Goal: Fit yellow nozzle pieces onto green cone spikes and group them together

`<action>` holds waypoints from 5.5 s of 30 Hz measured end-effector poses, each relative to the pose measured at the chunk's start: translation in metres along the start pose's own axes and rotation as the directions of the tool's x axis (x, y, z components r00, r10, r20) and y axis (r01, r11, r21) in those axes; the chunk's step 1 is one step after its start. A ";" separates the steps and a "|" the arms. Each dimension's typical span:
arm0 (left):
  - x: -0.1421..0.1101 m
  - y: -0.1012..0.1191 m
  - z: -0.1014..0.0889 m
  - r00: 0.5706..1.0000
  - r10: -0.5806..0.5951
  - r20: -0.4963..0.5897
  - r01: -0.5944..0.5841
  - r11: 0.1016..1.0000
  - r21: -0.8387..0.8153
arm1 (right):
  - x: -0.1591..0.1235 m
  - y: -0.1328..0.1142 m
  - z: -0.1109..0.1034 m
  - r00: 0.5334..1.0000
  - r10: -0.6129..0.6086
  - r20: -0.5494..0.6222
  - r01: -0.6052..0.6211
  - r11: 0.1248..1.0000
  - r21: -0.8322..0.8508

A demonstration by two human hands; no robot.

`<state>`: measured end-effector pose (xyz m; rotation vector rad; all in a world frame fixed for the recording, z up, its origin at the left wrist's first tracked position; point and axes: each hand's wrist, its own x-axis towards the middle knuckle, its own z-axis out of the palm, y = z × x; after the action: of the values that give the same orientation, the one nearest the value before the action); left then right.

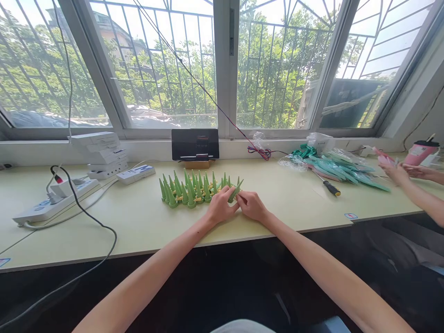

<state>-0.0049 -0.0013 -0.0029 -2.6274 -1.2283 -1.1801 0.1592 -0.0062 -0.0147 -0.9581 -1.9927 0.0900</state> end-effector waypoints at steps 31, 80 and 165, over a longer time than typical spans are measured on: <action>0.001 0.001 0.001 0.999 -0.001 -0.041 0.001 1.000 -0.004 | 0.004 0.001 0.003 0.986 0.166 0.001 -0.165 0.977 0.135; 0.003 -0.002 0.001 1.000 -0.002 -0.024 -0.002 0.986 -0.164 | 0.006 -0.001 -0.002 0.967 0.244 -0.072 -0.227 0.956 0.188; 0.005 -0.013 0.010 0.999 -0.046 0.030 0.054 0.921 -0.386 | -0.006 -0.002 0.003 0.984 -0.162 -0.075 0.144 0.969 -0.201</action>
<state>-0.0053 0.0135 -0.0102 -2.8970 -1.1748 -1.5539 0.1574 -0.0106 -0.0201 -0.9094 -2.0091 -0.2348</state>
